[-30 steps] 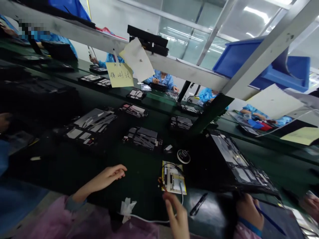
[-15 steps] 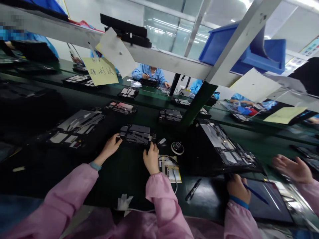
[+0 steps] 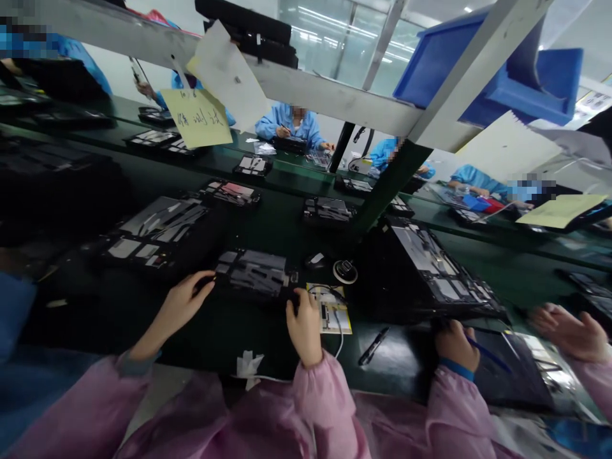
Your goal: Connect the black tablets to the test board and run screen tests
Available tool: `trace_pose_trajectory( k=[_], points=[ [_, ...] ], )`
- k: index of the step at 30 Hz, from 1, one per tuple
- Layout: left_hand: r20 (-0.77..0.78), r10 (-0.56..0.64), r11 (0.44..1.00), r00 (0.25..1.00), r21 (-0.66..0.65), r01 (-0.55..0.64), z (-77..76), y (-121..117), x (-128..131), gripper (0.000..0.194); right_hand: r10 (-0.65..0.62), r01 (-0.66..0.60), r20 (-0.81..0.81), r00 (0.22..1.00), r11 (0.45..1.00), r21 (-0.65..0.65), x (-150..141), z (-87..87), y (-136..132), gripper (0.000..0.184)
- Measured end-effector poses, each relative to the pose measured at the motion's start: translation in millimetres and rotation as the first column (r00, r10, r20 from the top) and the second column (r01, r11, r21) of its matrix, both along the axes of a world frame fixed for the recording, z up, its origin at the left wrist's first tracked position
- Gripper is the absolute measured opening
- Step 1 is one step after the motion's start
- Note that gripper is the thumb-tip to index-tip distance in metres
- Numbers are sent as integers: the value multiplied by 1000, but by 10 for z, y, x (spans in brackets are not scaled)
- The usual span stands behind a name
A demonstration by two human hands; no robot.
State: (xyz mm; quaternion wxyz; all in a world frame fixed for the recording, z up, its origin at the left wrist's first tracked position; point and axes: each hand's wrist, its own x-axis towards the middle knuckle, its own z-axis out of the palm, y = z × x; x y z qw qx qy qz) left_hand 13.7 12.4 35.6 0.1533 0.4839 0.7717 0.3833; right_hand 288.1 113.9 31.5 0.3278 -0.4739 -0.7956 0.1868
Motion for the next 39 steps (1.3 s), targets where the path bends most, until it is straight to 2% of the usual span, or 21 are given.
trace_pose_trajectory(
  k=[3,6,9,11,13,17,19,20,21,23,25,27,29,31,36,39],
  points=[
    [21,23,999,1000,-44,-22,-173,-502,73,42,53,-54,-27,998,998,-37,183,-99,-477,23],
    [-127,42,999,991,-3,-42,-187,-760,239,45,57,-56,35,998,998,-34,195,-95,-676,27],
    [-311,-104,992,945,32,119,-109,-675,511,47,119,-127,147,982,991,43,0,-11,-560,37],
    [-354,-267,962,896,-38,272,-94,-512,709,54,230,-256,241,943,963,80,-184,36,-409,44],
    [-365,-361,931,858,-91,353,-117,-352,882,63,310,-355,349,884,932,72,-342,62,-267,46],
    [-344,-471,878,812,-99,467,-109,-195,1063,70,370,-424,471,800,906,8,-481,77,-65,35],
    [-311,-513,851,800,-64,521,-41,-224,1030,66,387,-422,434,813,906,-18,-464,58,-15,23],
    [-297,-518,846,802,-39,531,-7,-269,973,63,376,-397,379,845,917,-25,-436,38,-10,19],
    [-288,-499,856,817,-13,518,15,-333,888,61,338,-348,302,891,937,-25,-398,10,-22,17],
    [-288,-393,906,873,42,421,-16,-503,652,58,180,-179,110,978,984,-15,-297,-68,-94,17],
    [-299,-177,972,938,96,215,-159,-682,388,58,5,-7,-41,999,999,-36,-197,-158,-207,23],
    [-294,-80,993,952,54,100,-362,-822,183,63,-81,74,-92,992,994,-81,-131,-223,-314,29],
    [-280,-94,995,955,-8,96,-534,-899,89,60,-85,73,-87,993,988,-134,-107,-233,-372,30],
    [-266,-117,993,957,-30,113,-619,-920,94,55,-83,69,-69,994,982,-178,-106,-180,-369,30],
    [-240,-89,992,967,65,108,-571,-890,247,47,-81,80,3,997,979,-190,-98,94,-318,32],
    [-207,-53,995,977,77,70,-525,-881,323,49,-98,120,140,985,980,-157,-133,246,-355,38]
  ],
)
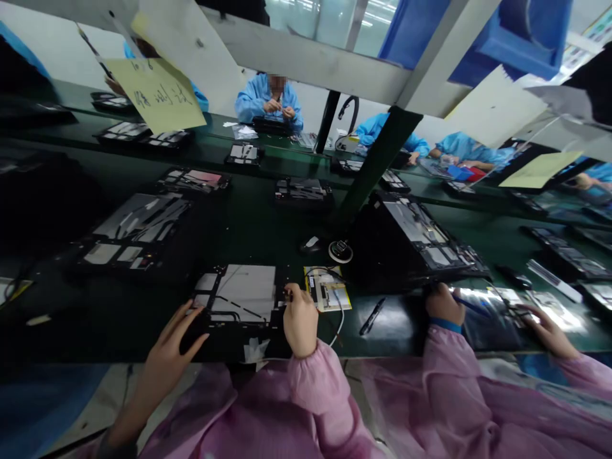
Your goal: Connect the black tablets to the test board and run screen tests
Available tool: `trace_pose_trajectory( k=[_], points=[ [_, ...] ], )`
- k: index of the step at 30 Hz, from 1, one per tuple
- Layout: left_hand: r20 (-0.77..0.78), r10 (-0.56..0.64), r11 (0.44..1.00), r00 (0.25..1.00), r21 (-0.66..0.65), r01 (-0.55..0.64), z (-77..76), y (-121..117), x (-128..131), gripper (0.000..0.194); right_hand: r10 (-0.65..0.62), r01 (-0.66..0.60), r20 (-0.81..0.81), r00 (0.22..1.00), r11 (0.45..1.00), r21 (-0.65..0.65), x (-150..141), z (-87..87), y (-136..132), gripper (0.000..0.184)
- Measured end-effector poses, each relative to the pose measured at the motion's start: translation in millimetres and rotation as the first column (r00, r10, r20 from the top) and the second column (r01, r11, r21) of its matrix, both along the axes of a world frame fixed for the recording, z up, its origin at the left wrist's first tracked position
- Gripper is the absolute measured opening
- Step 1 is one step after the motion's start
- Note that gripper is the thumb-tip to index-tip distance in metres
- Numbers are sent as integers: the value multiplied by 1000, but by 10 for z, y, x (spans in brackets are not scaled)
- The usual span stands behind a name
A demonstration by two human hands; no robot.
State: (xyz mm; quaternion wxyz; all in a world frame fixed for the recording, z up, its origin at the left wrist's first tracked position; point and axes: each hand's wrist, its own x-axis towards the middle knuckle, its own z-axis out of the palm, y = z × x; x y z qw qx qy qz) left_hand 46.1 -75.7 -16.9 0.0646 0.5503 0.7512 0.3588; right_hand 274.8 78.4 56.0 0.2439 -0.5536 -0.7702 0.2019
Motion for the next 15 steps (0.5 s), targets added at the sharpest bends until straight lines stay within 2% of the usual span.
trace_pose_trajectory(
  k=[2,4,6,9,10,12,15],
  points=[
    [6,12,1000,1000,8,-12,28,0,45,52,-12,12,83,996,1000,-5,-43,81,-15,41],
    [9,-3,1000,1000,22,3,64,-4,75,52,-3,3,68,998,1000,4,-75,154,-2,41],
    [7,1,999,1000,53,-1,112,-7,72,48,22,-20,-42,999,999,37,-79,226,38,36],
    [-27,68,991,997,120,-64,232,12,-25,34,41,-25,-250,967,997,70,-30,330,140,24],
    [-54,82,986,995,152,-73,299,29,-78,30,42,-31,-317,948,999,40,-6,356,187,22],
    [-137,66,971,988,236,-32,491,83,-196,22,33,-92,-475,879,991,-102,43,381,299,21],
    [-279,-64,942,958,301,151,926,194,-337,11,-58,-254,-731,680,917,-309,97,344,462,19]
  ],
)
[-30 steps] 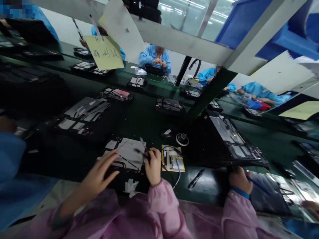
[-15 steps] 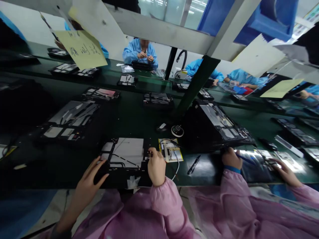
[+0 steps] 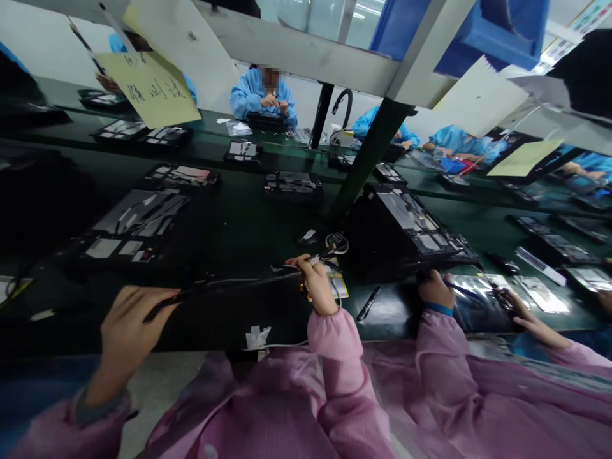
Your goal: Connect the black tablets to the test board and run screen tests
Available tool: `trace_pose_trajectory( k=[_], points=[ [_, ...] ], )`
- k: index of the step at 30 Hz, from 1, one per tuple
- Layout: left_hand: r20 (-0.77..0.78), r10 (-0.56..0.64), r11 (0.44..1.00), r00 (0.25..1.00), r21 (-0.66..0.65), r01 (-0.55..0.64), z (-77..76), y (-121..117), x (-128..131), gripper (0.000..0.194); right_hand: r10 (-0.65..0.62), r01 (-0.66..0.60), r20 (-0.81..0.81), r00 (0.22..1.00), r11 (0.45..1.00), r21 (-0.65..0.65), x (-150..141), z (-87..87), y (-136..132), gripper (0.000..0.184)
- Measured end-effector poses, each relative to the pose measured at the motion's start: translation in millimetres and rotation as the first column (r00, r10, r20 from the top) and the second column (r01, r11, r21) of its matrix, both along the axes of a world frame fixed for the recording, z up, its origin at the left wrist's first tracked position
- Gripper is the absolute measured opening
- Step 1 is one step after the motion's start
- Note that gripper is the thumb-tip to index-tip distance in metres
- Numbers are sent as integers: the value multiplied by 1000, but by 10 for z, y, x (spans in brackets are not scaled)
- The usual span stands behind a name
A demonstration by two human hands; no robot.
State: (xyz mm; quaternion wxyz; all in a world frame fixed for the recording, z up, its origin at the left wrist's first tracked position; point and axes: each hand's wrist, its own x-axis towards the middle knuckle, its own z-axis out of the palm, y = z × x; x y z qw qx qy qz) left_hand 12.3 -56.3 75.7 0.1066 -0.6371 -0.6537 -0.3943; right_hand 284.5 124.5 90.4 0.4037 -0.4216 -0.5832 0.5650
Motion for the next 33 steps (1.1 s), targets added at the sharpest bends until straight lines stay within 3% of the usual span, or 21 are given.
trace_pose_trajectory(
  k=[2,4,7,10,12,13,14,17,19,22,24,29,33],
  points=[
    [-47,-112,994,993,-15,111,327,70,-49,5,-18,-2,-224,974,996,-87,33,-55,49,17],
    [9,-188,982,982,-17,189,596,126,-69,2,-54,11,-380,924,993,-113,81,-114,23,18],
    [299,-154,973,942,-120,197,748,216,-70,16,-92,33,-471,878,991,-131,179,-215,-109,23],
    [660,57,918,749,-330,220,524,368,-36,28,-198,157,-375,906,978,-138,237,-371,-200,25],
    [808,163,900,566,-357,251,212,503,-2,32,-253,246,-187,949,967,-62,219,-495,-191,26],
    [839,194,911,508,-346,224,37,573,15,35,-263,265,-66,962,964,10,194,-553,-171,26],
    [836,229,923,499,-349,162,-136,639,30,39,-271,264,59,961,960,96,163,-603,-145,27],
    [715,356,913,602,-402,-63,-529,779,68,54,-290,190,367,884,939,286,68,-680,-82,29],
    [625,367,902,689,-420,-99,-640,789,99,61,-268,124,473,839,942,313,35,-681,-72,32],
    [476,285,918,832,-384,-95,-651,634,162,60,-188,6,525,830,944,329,55,-665,-88,34],
    [384,257,915,887,-391,-96,-639,432,209,58,-137,-78,546,827,933,352,97,-666,-85,35],
    [360,215,826,908,-563,28,-671,-23,295,67,-91,-253,670,737,882,398,130,-663,49,39],
    [385,195,809,902,-583,75,-663,-86,262,67,-126,-363,788,602,836,412,64,-639,152,43]
  ],
)
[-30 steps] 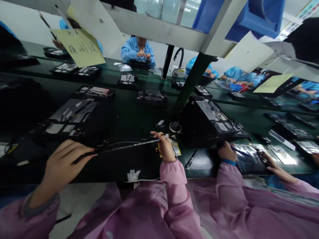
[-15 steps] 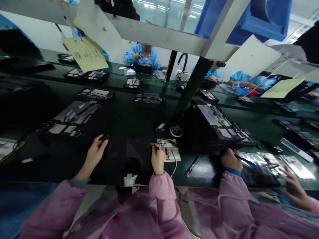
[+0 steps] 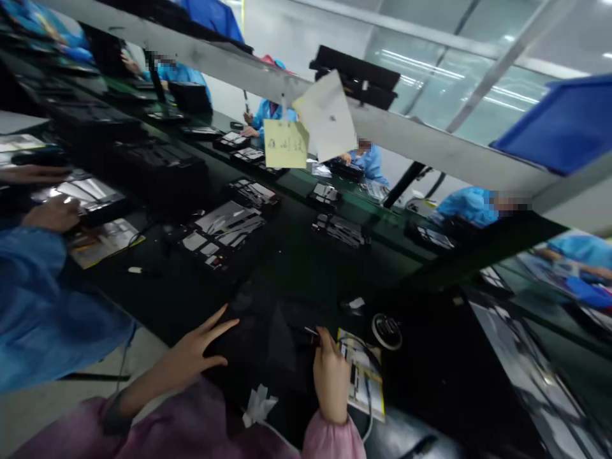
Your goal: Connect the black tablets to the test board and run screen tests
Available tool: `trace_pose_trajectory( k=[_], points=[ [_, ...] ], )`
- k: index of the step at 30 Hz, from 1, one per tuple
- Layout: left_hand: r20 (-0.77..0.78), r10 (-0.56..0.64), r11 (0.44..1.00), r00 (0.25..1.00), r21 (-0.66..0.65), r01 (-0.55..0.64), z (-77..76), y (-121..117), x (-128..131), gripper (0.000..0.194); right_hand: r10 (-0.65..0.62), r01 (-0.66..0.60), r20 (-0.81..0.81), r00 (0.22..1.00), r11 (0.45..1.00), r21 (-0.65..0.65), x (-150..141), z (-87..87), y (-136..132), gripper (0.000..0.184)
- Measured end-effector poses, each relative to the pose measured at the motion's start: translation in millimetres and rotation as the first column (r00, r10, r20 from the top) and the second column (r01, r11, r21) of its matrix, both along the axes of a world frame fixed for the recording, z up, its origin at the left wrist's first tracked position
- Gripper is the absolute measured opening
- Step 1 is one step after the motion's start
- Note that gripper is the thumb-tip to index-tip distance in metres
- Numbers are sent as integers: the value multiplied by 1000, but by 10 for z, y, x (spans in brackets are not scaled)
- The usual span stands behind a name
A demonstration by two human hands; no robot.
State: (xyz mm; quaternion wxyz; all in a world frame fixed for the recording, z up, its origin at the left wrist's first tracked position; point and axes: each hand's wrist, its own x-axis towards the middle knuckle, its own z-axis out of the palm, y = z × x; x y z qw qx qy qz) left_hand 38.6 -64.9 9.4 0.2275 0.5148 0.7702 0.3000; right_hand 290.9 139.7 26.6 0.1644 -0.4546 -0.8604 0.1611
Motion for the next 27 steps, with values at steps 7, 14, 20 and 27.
trace_pose_trajectory(
  k=[7,14,20,27],
  points=[
    [50,-42,996,998,-72,45,4,81,-60,78,-197,197,-113,974,980,-11,83,-43,68,45],
    [-28,-148,989,989,-18,147,7,189,-242,74,-550,456,-202,810,808,-374,504,55,145,50],
    [-203,-232,942,951,199,272,873,721,-171,60,-689,696,-109,717,696,178,829,794,114,45],
    [8,-96,906,995,415,83,1286,2823,-16,78,-82,168,-337,938,958,232,-548,1576,1477,43]
  ],
)
